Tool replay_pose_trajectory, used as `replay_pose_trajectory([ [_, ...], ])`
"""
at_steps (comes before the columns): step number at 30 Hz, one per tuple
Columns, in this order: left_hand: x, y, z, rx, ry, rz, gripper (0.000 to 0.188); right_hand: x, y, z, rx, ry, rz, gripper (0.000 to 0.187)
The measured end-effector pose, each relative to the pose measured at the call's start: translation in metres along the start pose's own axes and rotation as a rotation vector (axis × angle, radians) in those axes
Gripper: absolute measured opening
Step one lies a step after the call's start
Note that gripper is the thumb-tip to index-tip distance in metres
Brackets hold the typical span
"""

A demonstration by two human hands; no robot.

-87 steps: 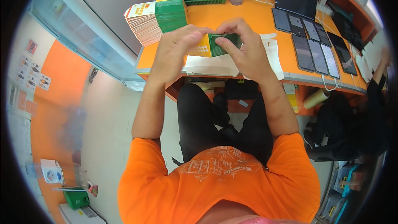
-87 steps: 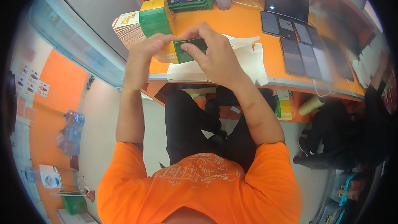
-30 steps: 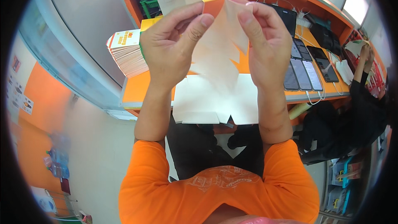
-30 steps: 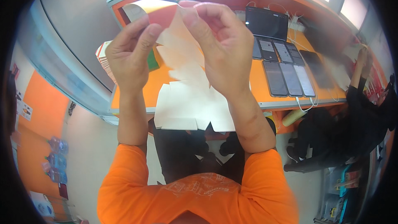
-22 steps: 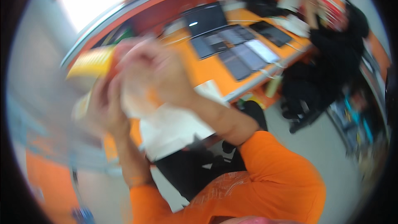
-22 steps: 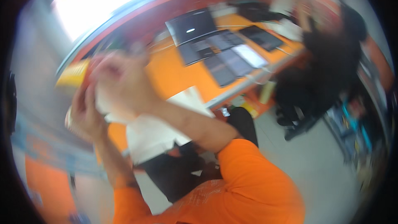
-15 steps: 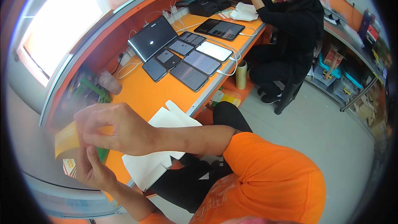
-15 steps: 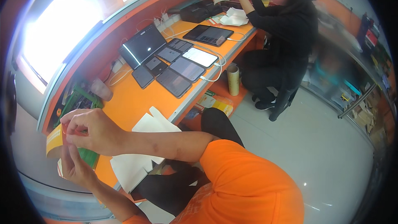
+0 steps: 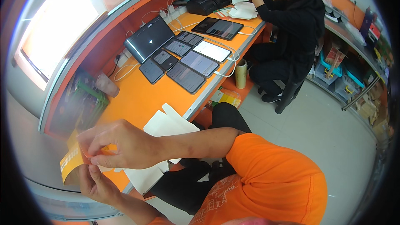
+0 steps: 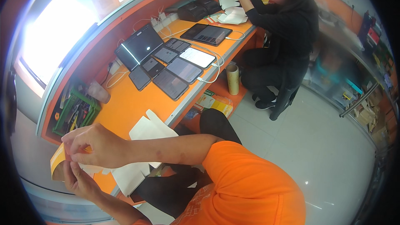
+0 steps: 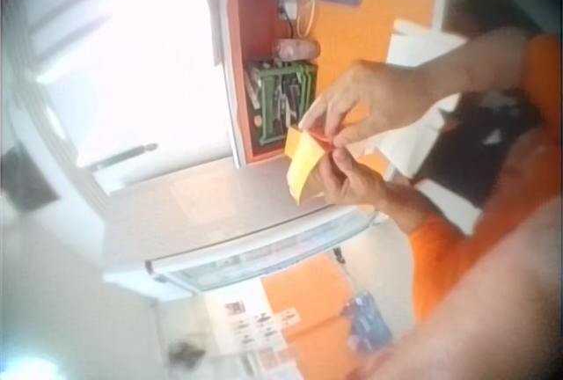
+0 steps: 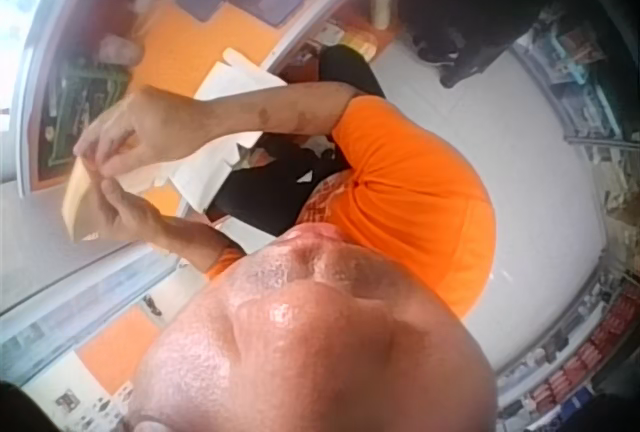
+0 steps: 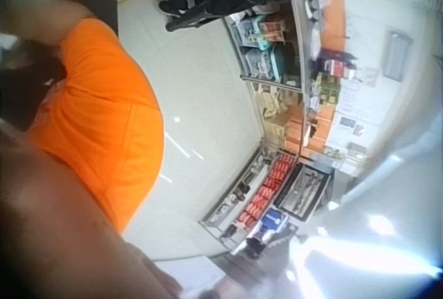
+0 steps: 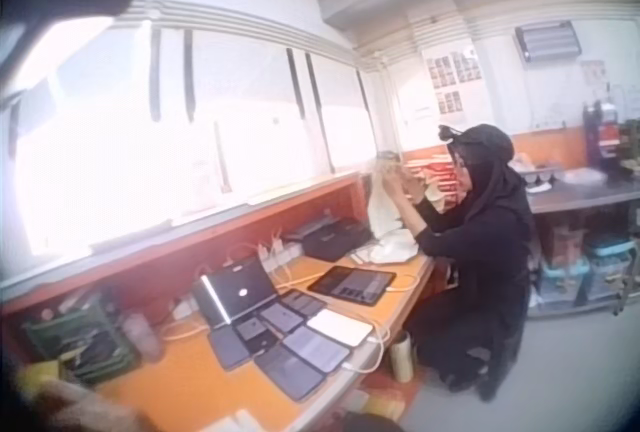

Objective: The person sits on the floor and assembles small paper boxes by folding flat sheets and tucking tabs into slots. They handle the paper by hand, repeatedly folding and securing the structure, then stacking the finished boxes on the table.

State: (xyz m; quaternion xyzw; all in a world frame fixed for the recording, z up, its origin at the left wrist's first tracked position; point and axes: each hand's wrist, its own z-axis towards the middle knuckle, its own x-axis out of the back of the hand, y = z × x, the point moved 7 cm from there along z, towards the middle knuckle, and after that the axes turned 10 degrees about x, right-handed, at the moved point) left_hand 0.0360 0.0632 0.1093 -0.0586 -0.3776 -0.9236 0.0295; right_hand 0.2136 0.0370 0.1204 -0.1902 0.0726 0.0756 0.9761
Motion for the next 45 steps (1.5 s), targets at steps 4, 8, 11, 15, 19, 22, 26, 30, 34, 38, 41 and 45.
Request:
replay_pose_trajectory([
  [4, 0.017, -0.016, -0.002, 0.016, 0.020, 0.001, 0.031, -0.005, -0.006, -0.002, 0.124, 0.041, -0.065, 0.013],
  [8, 0.018, -0.013, -0.007, 0.025, 0.075, 0.063, 0.034, -0.002, -0.002, -0.004, -0.006, -0.020, -0.019, 0.014],
  [11, 0.012, -0.005, -0.011, 0.076, 0.045, 0.086, 0.035, 0.000, 0.002, -0.007, -0.215, -0.013, 0.223, 0.013],
  [15, 0.015, -0.018, -0.011, 0.156, 0.017, 0.119, 0.033, -0.004, 0.007, -0.013, -0.175, 0.028, 0.235, 0.012],
  [19, 0.012, -0.016, -0.011, 0.149, 0.048, 0.017, 0.034, -0.007, 0.008, -0.016, -0.047, 0.006, 0.088, 0.016],
  [22, 0.023, -0.020, -0.013, 0.123, 0.106, 0.032, 0.037, -0.011, 0.009, -0.019, -0.127, 0.005, 0.221, 0.023],
  [26, 0.016, -0.010, -0.015, -0.040, 0.107, 0.020, 0.041, -0.016, 0.010, -0.024, -0.143, -0.060, 0.232, 0.032],
  [30, 0.024, -0.006, -0.015, 0.088, 0.336, 0.070, 0.042, -0.030, 0.005, -0.030, 0.093, -0.129, 0.122, 0.045],
  [34, 0.041, -0.003, -0.011, 0.102, 0.572, 0.097, 0.040, -0.028, 0.017, -0.044, -0.216, -0.383, 0.065, 0.062],
  [38, 0.083, -0.006, -0.005, 0.018, 0.692, 0.069, 0.037, -0.019, 0.031, -0.104, -0.186, -0.872, -0.567, 0.075],
  [41, 0.092, -0.001, -0.005, -0.070, 0.710, 0.092, 0.035, -0.015, 0.048, -0.153, -0.241, -1.093, -0.760, 0.063],
  [45, 0.093, 0.002, -0.012, -0.030, 0.738, 0.158, 0.031, -0.004, 0.080, -0.181, -0.250, -1.106, -0.835, 0.045],
])
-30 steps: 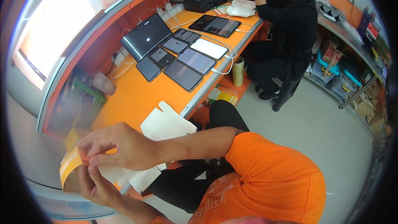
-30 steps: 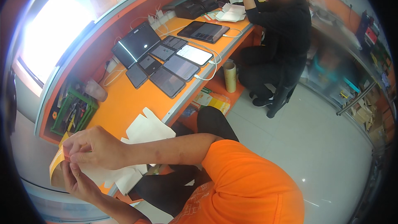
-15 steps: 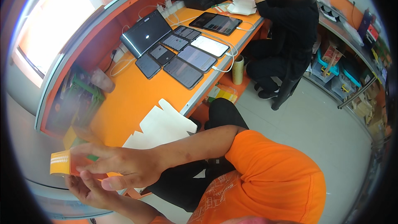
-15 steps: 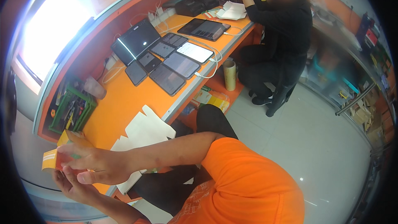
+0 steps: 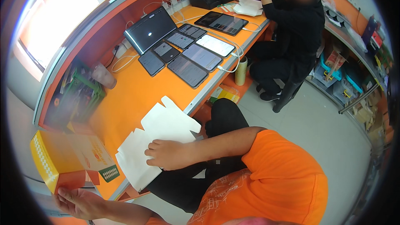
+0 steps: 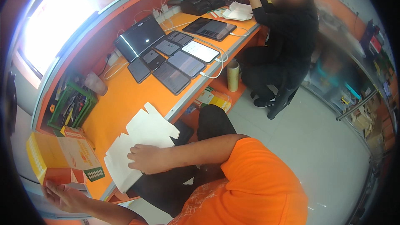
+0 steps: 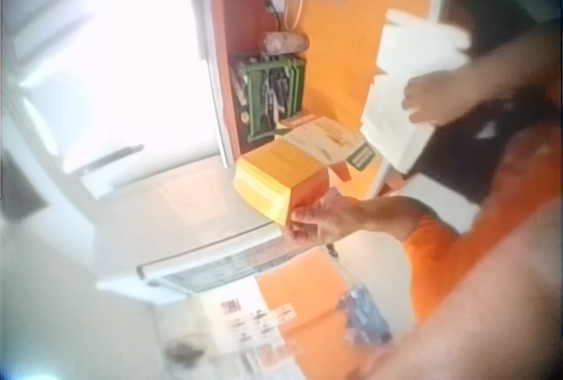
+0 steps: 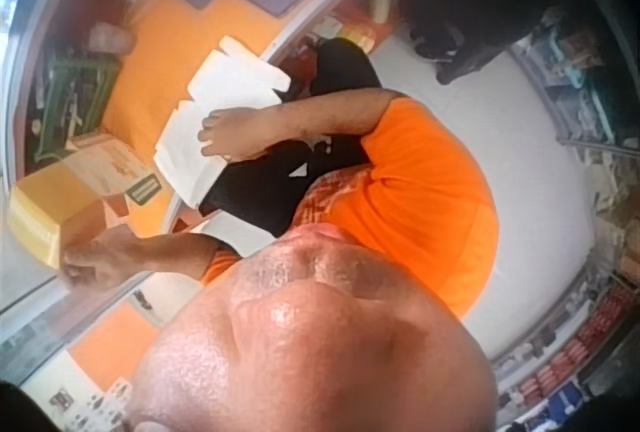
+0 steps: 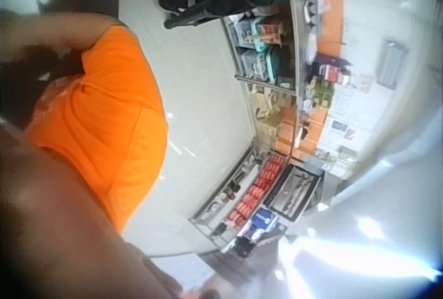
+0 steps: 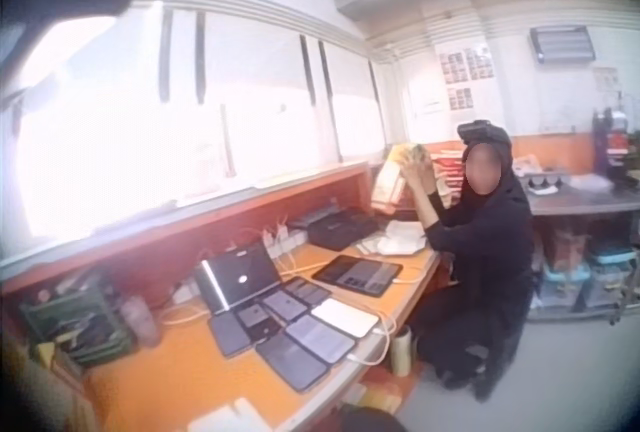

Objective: The person sits on the floor and assembles small paper boxes by folding flat sheets and tucking tabs into slots. They handle the paper by hand, repeatedly folding and securing the structure, then stacking the finished boxes on the table.

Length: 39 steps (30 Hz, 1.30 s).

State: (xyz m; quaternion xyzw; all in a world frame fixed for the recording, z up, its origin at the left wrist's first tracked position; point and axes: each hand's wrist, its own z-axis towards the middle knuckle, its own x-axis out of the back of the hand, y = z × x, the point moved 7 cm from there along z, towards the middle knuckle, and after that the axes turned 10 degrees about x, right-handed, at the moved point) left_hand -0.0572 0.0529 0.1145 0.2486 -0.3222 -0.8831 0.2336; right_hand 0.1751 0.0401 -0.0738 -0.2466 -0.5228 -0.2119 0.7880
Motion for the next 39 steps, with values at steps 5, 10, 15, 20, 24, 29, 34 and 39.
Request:
replay_pose_trajectory([
  [5, -0.001, -0.002, -0.007, -0.108, -0.096, 0.023, 0.031, 0.002, 0.035, 0.014, 0.042, -0.050, 0.018, 0.039],
  [10, -0.039, 0.000, -0.050, -0.283, -0.510, 0.020, 0.012, 0.053, 0.065, 0.009, -0.158, 0.167, 0.595, 0.056],
  [15, -0.080, 0.024, -0.122, -0.598, -1.150, 0.245, 0.026, 0.067, 0.077, -0.007, -0.311, 0.853, 1.381, 0.061],
  [20, -0.095, -0.006, -0.167, -0.762, -1.536, 0.309, 0.036, 0.054, 0.095, -0.039, -0.453, 0.851, 1.592, 0.046],
  [24, -0.095, -0.025, -0.144, -0.497, -1.496, 0.378, 0.032, 0.065, 0.088, -0.047, -0.404, 0.989, 1.275, 0.038],
  [29, -0.079, -0.051, -0.104, 0.243, -1.207, 0.207, 0.049, 0.062, 0.053, -0.013, -0.106, 1.035, 1.129, 0.042],
  [34, -0.095, -0.057, -0.089, 0.551, -0.961, -0.225, 0.046, 0.069, 0.022, 0.009, 0.037, 0.878, 0.575, 0.044],
  [39, -0.102, -0.075, -0.081, 0.681, -0.832, -0.250, 0.037, 0.071, 0.016, 0.017, 0.095, 0.771, 0.281, 0.040],
])
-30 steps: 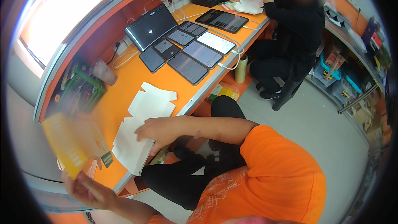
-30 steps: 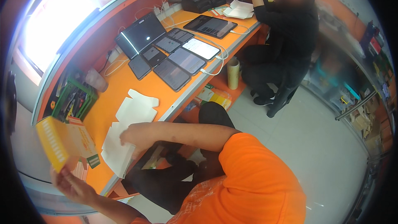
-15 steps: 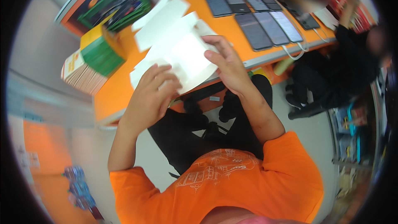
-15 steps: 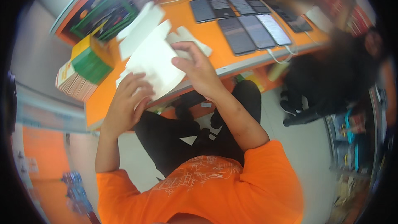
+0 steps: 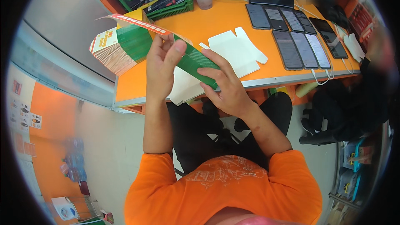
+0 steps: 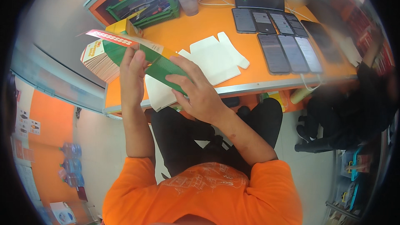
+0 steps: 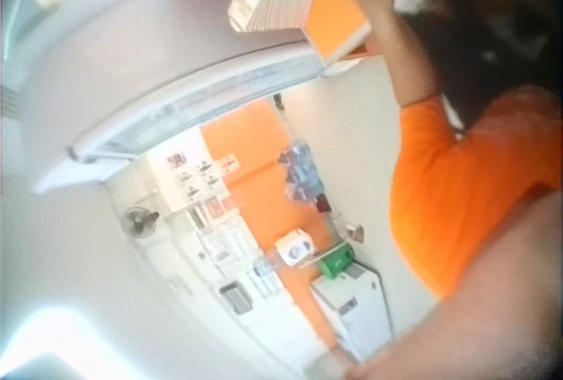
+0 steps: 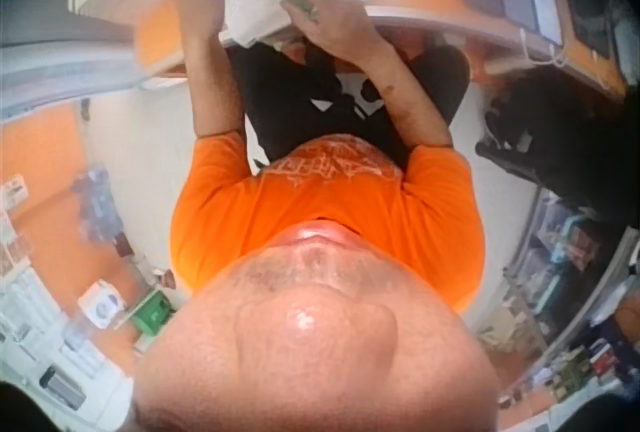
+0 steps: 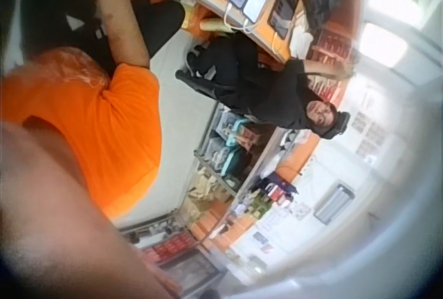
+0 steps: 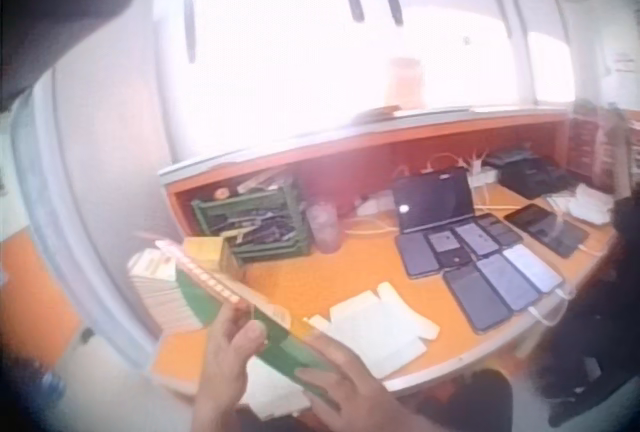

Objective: The person sits on the floor and assembles small paper boxes by folding flat sheets and tucking tabs into slots. They handle the paper by hand, repeatedly folding and securing the structure, then stacking the finished boxes on the table.

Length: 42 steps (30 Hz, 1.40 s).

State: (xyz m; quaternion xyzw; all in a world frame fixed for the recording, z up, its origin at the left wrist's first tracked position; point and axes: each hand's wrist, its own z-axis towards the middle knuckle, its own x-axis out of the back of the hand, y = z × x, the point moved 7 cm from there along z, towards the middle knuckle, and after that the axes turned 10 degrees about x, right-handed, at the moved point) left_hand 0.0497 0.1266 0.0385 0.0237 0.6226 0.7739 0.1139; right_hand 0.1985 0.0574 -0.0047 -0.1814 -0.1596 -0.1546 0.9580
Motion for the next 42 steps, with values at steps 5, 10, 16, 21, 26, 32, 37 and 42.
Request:
replay_pose_trajectory([
  [5, 0.009, -0.015, 0.013, 0.121, 0.072, 0.119, 0.027, 0.009, -0.001, 0.008, -0.093, -0.028, -0.227, 0.041],
  [10, -0.022, -0.018, 0.001, 0.134, -0.018, -0.037, 0.024, 0.009, -0.010, 0.027, -0.084, 0.096, -0.465, 0.039],
  [16, -0.031, -0.016, 0.010, 0.128, -0.081, -0.216, 0.024, 0.032, -0.009, 0.028, 0.053, 0.210, -0.484, 0.034],
  [21, -0.024, -0.022, 0.015, -0.001, 0.010, -0.170, 0.024, 0.053, -0.004, 0.029, 0.104, 0.242, -0.338, 0.030],
  [26, -0.013, -0.029, 0.027, -0.050, -0.056, -0.175, 0.017, 0.057, 0.005, 0.033, 0.152, 0.145, -0.325, 0.027],
  [32, -0.033, 0.008, 0.026, -0.122, -0.079, 0.133, 0.019, 0.080, 0.008, 0.036, 0.071, 0.076, -0.169, 0.020],
  [37, -0.033, -0.023, -0.009, -0.244, 0.097, 0.137, 0.023, 0.077, 0.008, 0.033, -0.271, 0.257, 0.260, 0.017],
  [42, -0.043, -0.032, -0.041, -0.309, 0.225, 0.089, 0.022, 0.059, -0.003, 0.021, -0.332, 0.294, 0.339, 0.020],
])
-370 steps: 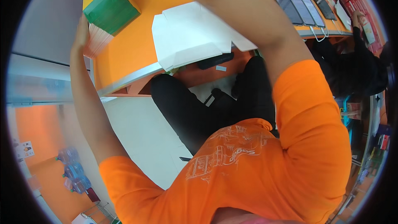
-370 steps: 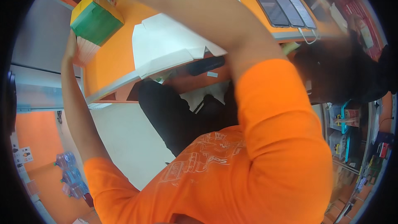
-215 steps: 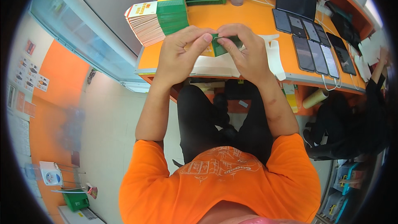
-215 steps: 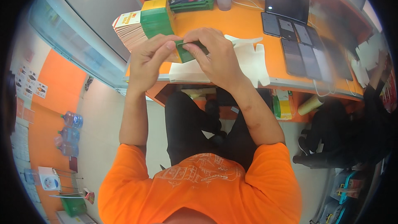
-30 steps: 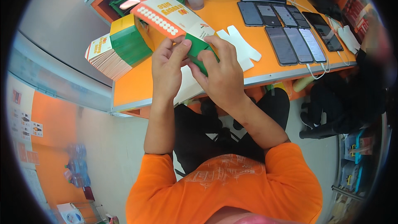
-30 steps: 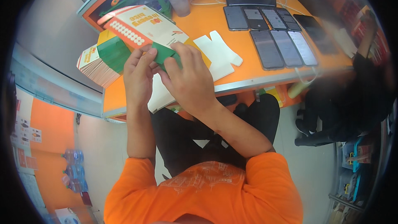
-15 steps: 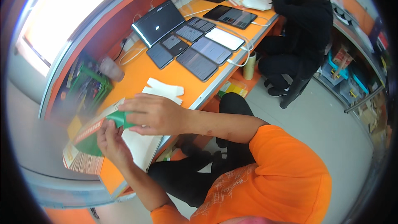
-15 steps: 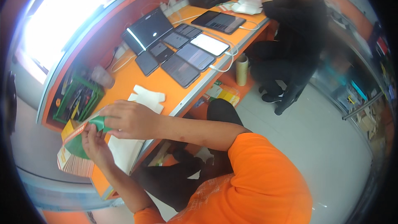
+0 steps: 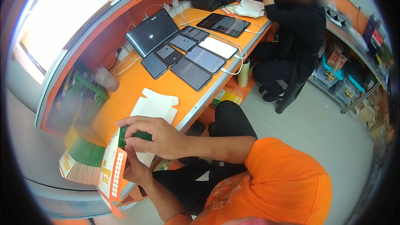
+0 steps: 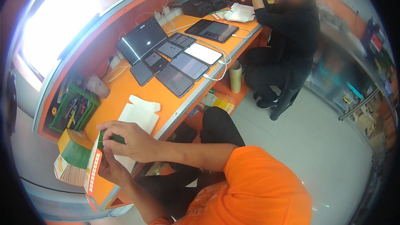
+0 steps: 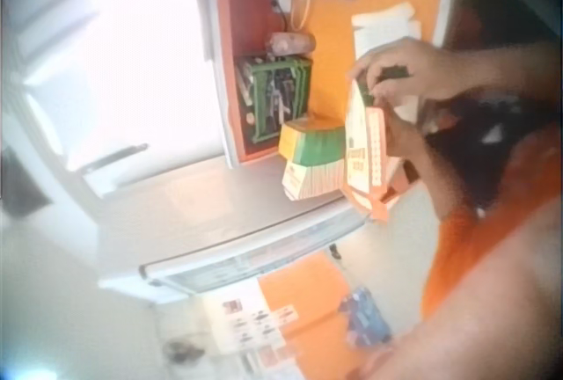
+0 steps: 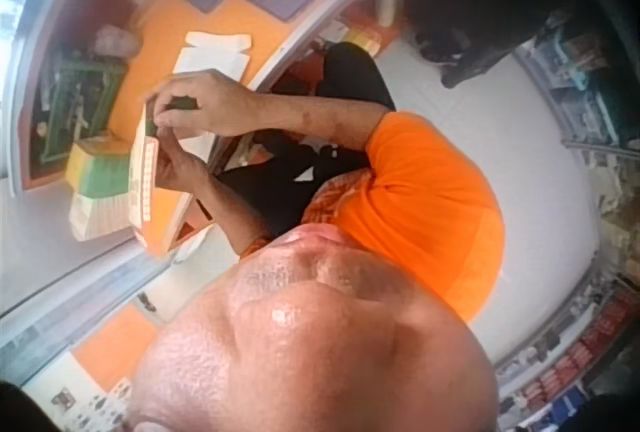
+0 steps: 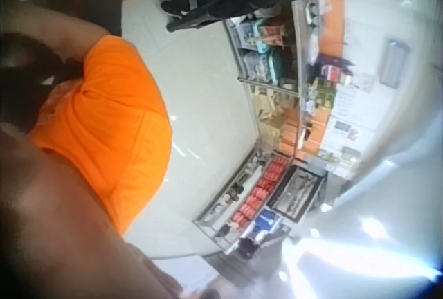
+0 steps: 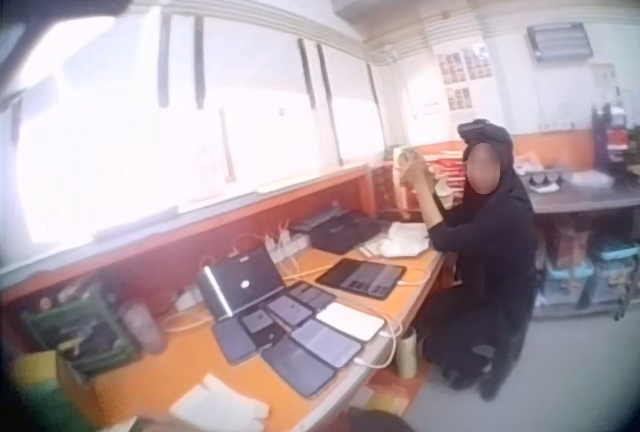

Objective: The person sits on the floor and assembles small paper boxes by folding flat sheets and tucking tabs into slots. They handle the paper by hand, repeatedly folding and securing the structure, then stacking the finished boxes on the table.

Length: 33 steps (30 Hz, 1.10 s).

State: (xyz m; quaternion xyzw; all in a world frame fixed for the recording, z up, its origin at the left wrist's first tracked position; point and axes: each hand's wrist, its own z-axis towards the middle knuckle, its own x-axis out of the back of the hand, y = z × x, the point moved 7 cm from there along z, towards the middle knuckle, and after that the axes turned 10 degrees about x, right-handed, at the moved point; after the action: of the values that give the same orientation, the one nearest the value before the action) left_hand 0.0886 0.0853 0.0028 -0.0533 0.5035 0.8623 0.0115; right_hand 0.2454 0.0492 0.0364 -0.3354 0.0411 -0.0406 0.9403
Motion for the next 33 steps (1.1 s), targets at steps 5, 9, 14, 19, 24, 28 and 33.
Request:
replay_pose_trajectory([
  [5, 0.013, -0.003, -0.012, 0.015, 0.103, 0.159, 0.022, -0.009, -0.001, -0.007, -0.072, -0.024, 0.055, 0.020],
  [9, 0.039, -0.033, -0.007, 0.075, 0.124, -0.020, 0.022, -0.014, -0.003, -0.008, -0.010, -0.005, 0.025, 0.015],
  [14, 0.039, -0.028, -0.007, 0.011, 0.068, -0.053, 0.022, -0.016, -0.006, -0.006, 0.033, 0.030, 0.007, 0.015],
  [19, 0.026, -0.017, -0.005, -0.003, 0.020, -0.223, 0.023, -0.014, -0.005, -0.003, 0.018, 0.032, 0.011, 0.016],
  [24, 0.052, -0.033, -0.004, -0.040, 0.072, 0.026, 0.021, -0.018, -0.006, -0.003, 0.024, 0.065, 0.003, 0.017],
  [28, 0.049, -0.014, -0.002, -0.086, 0.095, 0.274, 0.021, -0.017, -0.007, -0.004, 0.057, 0.071, -0.006, 0.015],
  [33, 0.055, -0.013, 0.000, -0.080, 0.119, 0.263, 0.022, -0.022, -0.005, -0.007, 0.029, 0.053, 0.090, 0.012],
])
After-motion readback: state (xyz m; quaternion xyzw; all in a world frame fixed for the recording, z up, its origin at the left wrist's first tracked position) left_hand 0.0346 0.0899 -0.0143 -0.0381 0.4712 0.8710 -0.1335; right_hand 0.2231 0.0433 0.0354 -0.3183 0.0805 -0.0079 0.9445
